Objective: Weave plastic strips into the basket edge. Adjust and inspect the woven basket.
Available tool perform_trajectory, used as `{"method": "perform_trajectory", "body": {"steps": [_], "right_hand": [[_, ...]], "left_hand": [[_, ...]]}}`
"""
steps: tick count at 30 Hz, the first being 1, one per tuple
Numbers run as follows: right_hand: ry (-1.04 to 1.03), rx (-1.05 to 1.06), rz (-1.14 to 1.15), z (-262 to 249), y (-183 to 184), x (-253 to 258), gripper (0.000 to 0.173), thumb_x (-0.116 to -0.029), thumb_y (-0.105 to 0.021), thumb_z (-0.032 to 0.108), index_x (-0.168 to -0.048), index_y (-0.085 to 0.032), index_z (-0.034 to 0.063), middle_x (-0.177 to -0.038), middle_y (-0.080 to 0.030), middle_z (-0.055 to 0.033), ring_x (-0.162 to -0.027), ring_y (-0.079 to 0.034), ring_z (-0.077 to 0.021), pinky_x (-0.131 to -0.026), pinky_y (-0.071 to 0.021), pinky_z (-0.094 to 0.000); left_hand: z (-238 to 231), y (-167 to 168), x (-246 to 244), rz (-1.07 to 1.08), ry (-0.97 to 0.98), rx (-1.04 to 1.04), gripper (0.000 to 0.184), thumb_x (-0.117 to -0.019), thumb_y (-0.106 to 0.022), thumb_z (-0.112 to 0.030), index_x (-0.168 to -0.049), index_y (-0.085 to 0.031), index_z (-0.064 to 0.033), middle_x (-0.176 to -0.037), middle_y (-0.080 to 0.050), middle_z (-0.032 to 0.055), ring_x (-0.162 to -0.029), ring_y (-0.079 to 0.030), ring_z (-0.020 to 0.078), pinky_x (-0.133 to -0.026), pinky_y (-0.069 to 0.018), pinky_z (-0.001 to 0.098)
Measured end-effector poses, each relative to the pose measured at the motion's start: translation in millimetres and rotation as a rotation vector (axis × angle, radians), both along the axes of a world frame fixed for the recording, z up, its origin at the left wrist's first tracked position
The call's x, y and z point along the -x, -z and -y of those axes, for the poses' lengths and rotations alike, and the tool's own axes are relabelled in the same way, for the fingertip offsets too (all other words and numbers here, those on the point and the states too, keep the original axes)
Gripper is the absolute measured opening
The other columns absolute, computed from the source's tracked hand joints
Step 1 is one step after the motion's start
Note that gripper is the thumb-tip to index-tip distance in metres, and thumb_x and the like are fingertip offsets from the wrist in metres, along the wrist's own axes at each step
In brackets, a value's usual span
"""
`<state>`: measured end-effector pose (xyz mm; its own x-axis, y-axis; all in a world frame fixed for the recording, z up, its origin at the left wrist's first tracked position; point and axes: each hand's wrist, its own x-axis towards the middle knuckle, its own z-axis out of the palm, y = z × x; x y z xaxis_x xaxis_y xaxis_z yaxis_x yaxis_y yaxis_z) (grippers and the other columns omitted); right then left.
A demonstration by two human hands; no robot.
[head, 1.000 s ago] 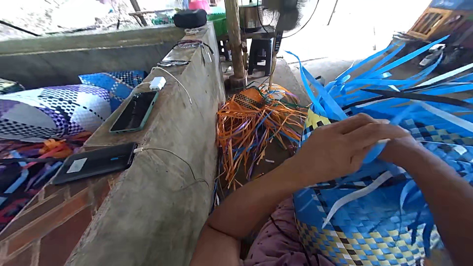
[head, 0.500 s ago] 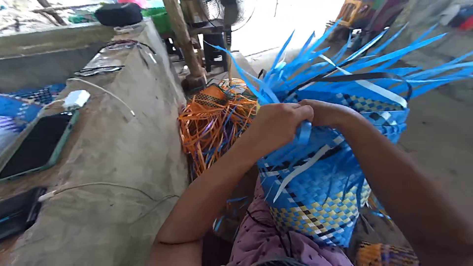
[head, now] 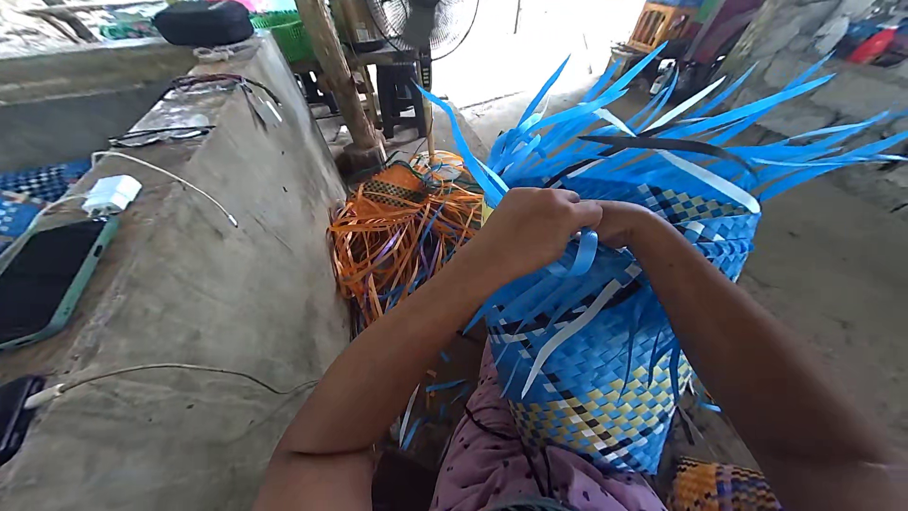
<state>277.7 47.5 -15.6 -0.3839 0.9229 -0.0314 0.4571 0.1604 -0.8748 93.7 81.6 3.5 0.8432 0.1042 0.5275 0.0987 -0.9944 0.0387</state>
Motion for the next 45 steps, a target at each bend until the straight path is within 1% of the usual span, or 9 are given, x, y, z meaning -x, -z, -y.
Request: {"method": "perform_trajectory", "body": {"steps": [6, 10, 16, 21, 28, 33, 36, 40, 45], "right_hand": [[0.036, 0.121, 0.023, -8.3, 3.2, 2.9, 0.018, -0.1045, -0.047, 0.003, -0.096, -0.062, 0.0091, -0.078, -0.059, 0.0054, -0.071, -0.057, 0.0017, -0.069, -0.0498, -0.0174], [0.026, 0.081, 0.045, -9.4, 4.8, 4.0, 0.013, -0.1015, -0.050, 0.002, -0.099, -0.062, 0.0082, -0.081, -0.059, 0.0055, -0.074, -0.057, 0.0022, -0.072, -0.0499, -0.0171], [0.116, 0.222, 0.178, -16.4, 7.4, -7.8, 0.038, -0.1112, -0.039, 0.031, -0.098, -0.065, 0.0049, -0.081, -0.061, -0.0011, -0.073, -0.059, -0.0051, -0.070, -0.0514, -0.0265], [0.053, 0.033, 0.272, -14.9, 16.1, -3.5, 0.043, -0.1123, -0.036, 0.027, -0.098, -0.066, -0.0003, -0.082, -0.060, -0.0046, -0.075, -0.057, -0.0078, -0.074, -0.0492, -0.0298], [0.084, -0.006, 0.072, -4.2, 31.7, -32.8, 0.042, -0.1023, -0.050, 0.042, -0.115, -0.064, 0.0047, -0.092, -0.064, 0.0040, -0.083, -0.060, 0.0026, -0.077, -0.0520, -0.0211], [0.095, -0.192, 0.217, -16.9, 38.3, -25.8, 0.032, -0.0896, -0.077, 0.030, -0.105, -0.068, 0.0034, -0.086, -0.068, -0.0054, -0.076, -0.064, -0.0110, -0.072, -0.0546, -0.0338], [0.115, -0.126, 0.237, -19.7, 33.3, -27.7, 0.029, -0.0943, -0.073, 0.027, -0.108, -0.068, 0.0020, -0.089, -0.067, -0.0079, -0.080, -0.064, -0.0134, -0.076, -0.0539, -0.0365], [0.076, 0.162, 0.059, -10.9, 26.1, -19.0, 0.024, -0.1039, -0.056, 0.019, -0.118, -0.061, 0.0004, -0.093, -0.064, -0.0051, -0.081, -0.061, -0.0060, -0.077, -0.0528, -0.0261], [0.036, 0.233, 0.066, -13.5, 25.6, -5.9, 0.025, -0.1053, -0.054, 0.020, -0.120, -0.060, 0.0007, -0.094, -0.065, -0.0060, -0.082, -0.063, -0.0069, -0.077, -0.0540, -0.0270]], "left_hand": [[-0.6, 3.1, 0.5, -0.224, -0.061, 0.036, 0.011, -0.0946, -0.068, -0.009, -0.098, -0.077, -0.0035, -0.105, -0.068, 0.0165, -0.101, -0.066, 0.0338, -0.086, -0.0542, 0.0466], [-3.4, 9.6, -0.7, -0.117, -0.062, 0.031, 0.008, -0.0934, -0.068, -0.010, -0.093, -0.075, -0.0047, -0.097, -0.066, 0.0153, -0.098, -0.065, 0.0346, -0.085, -0.0529, 0.0478], [7.0, 28.7, 29.7, -0.107, -0.305, 0.140, 0.018, -0.0955, -0.070, -0.019, -0.103, -0.073, -0.0027, -0.093, -0.071, 0.0159, -0.090, -0.070, 0.0352, -0.080, -0.0569, 0.0507], [5.2, 87.2, 33.8, 0.072, -0.282, 0.154, 0.040, -0.0957, -0.068, -0.036, -0.070, -0.064, -0.0044, -0.059, -0.058, 0.0083, -0.061, -0.063, 0.0273, -0.061, -0.0526, 0.0462], [-5.7, 160.1, 120.1, 0.173, -0.160, 0.518, 0.049, -0.1068, -0.048, -0.032, -0.072, -0.061, -0.0013, -0.063, -0.054, 0.0069, -0.065, -0.054, 0.0167, -0.074, -0.0469, 0.0368], [4.8, 156.1, 135.9, 0.235, -0.153, 0.547, 0.046, -0.1064, -0.052, -0.032, -0.068, -0.053, -0.0057, -0.061, -0.046, -0.0001, -0.064, -0.046, 0.0074, -0.070, -0.0397, 0.0257], [-0.3, 155.1, 136.8, 0.181, -0.208, 0.584, 0.048, -0.1064, -0.050, -0.037, -0.073, -0.060, -0.0043, -0.065, -0.050, -0.0001, -0.068, -0.049, 0.0071, -0.070, -0.0414, 0.0258], [-9.5, 141.8, 124.0, 0.127, -0.257, 0.598, 0.025, -0.1006, -0.058, -0.019, -0.096, -0.075, -0.0009, -0.102, -0.066, 0.0123, -0.099, -0.063, 0.0215, -0.088, -0.0527, 0.0414], [-9.3, 87.6, 72.5, 0.227, -0.095, 0.526, 0.006, -0.0917, -0.071, -0.007, -0.094, -0.073, -0.0023, -0.089, -0.071, 0.0063, -0.077, -0.067, 0.0106, -0.072, -0.0580, 0.0284]]}}
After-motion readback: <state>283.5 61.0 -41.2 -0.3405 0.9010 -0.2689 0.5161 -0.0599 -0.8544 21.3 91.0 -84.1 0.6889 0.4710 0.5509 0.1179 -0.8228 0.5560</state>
